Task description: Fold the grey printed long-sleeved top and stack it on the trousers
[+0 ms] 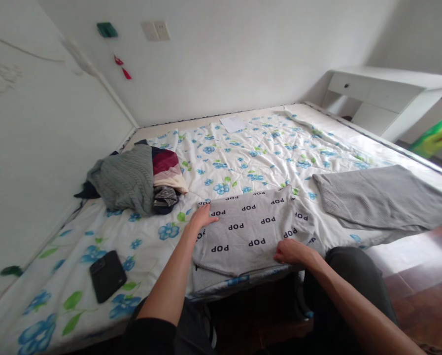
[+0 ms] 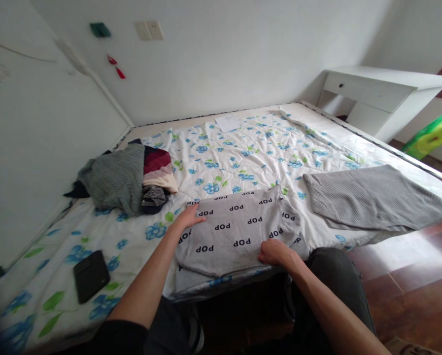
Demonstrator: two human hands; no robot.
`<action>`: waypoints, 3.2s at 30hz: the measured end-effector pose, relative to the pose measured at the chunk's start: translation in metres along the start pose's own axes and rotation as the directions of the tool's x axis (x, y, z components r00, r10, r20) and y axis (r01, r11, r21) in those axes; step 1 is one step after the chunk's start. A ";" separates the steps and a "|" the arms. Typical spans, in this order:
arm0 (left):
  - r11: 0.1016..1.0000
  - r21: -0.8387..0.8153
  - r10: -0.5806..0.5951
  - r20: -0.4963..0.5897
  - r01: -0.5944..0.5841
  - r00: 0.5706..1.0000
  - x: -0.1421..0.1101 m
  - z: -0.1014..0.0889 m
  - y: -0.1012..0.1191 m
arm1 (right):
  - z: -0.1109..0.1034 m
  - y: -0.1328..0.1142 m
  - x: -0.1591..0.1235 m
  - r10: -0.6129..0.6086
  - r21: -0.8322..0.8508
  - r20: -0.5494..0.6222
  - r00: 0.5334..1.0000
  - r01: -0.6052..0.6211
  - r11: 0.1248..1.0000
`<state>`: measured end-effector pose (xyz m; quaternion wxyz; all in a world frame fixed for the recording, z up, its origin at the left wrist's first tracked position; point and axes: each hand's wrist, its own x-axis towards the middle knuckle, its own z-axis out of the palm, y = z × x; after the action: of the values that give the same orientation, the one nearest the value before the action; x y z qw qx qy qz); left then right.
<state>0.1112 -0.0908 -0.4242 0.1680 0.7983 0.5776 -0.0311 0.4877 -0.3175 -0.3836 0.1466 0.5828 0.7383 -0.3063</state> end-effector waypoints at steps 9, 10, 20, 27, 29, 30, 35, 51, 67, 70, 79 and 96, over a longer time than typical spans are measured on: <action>0.999 0.034 -0.044 0.127 0.040 0.991 0.002 0.007 -0.003 | -0.022 -0.035 0.054 -0.211 0.076 -0.298 0.931 0.243 0.967; 0.999 0.027 -0.045 0.131 0.042 0.990 0.002 0.007 -0.004 | -0.026 -0.041 0.066 -0.241 0.064 -0.343 0.908 0.279 0.958; 0.999 0.012 0.047 0.126 -0.048 0.991 0.005 0.012 -0.002 | -0.062 -0.109 0.218 -0.227 0.066 -0.505 0.833 0.299 0.952; 0.997 -0.021 0.075 0.163 -0.072 0.984 0.004 0.009 -0.005 | -0.041 -0.092 0.230 -0.222 0.026 -0.542 0.811 0.280 0.960; 0.997 -0.028 0.078 0.156 -0.074 0.985 0.005 0.009 -0.007 | -0.042 -0.070 0.224 -0.226 0.008 -0.526 0.820 0.270 0.963; 0.997 -0.030 0.078 0.153 -0.074 0.985 0.005 0.009 -0.007 | -0.044 -0.057 0.220 -0.224 -0.003 -0.515 0.827 0.259 0.966; 0.996 -0.038 0.080 0.128 -0.075 0.989 0.007 0.009 -0.008 | -0.060 0.031 0.197 -0.202 -0.051 -0.408 0.890 0.199 0.979; 0.999 -0.018 0.045 0.137 -0.042 0.990 0.010 0.004 0.000 | -0.085 0.192 0.168 0.493 0.464 -0.508 0.706 -0.258 0.847; 0.999 -0.002 0.037 0.102 -0.037 0.994 0.011 0.010 -0.001 | -0.115 0.207 0.174 0.608 0.677 -0.493 0.622 -0.165 0.717; 1.000 0.001 0.013 0.100 -0.014 0.995 0.011 0.011 0.000 | -0.110 0.211 0.165 0.644 0.738 -0.322 0.694 -0.241 0.630; 0.999 -0.037 0.027 0.053 -0.025 0.998 0.013 0.011 -0.003 | -0.101 0.228 0.112 0.572 0.844 0.063 0.818 -0.349 0.406; 0.879 -0.017 -0.476 -0.027 0.476 0.879 -0.001 -0.033 -0.008 | -0.071 0.268 0.094 0.111 0.884 0.342 0.933 -0.359 0.301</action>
<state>0.0984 -0.0799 -0.3951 0.1504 0.6314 0.7586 -0.0564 0.7263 -0.1646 -0.4582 -0.0916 0.6250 0.3130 -0.7093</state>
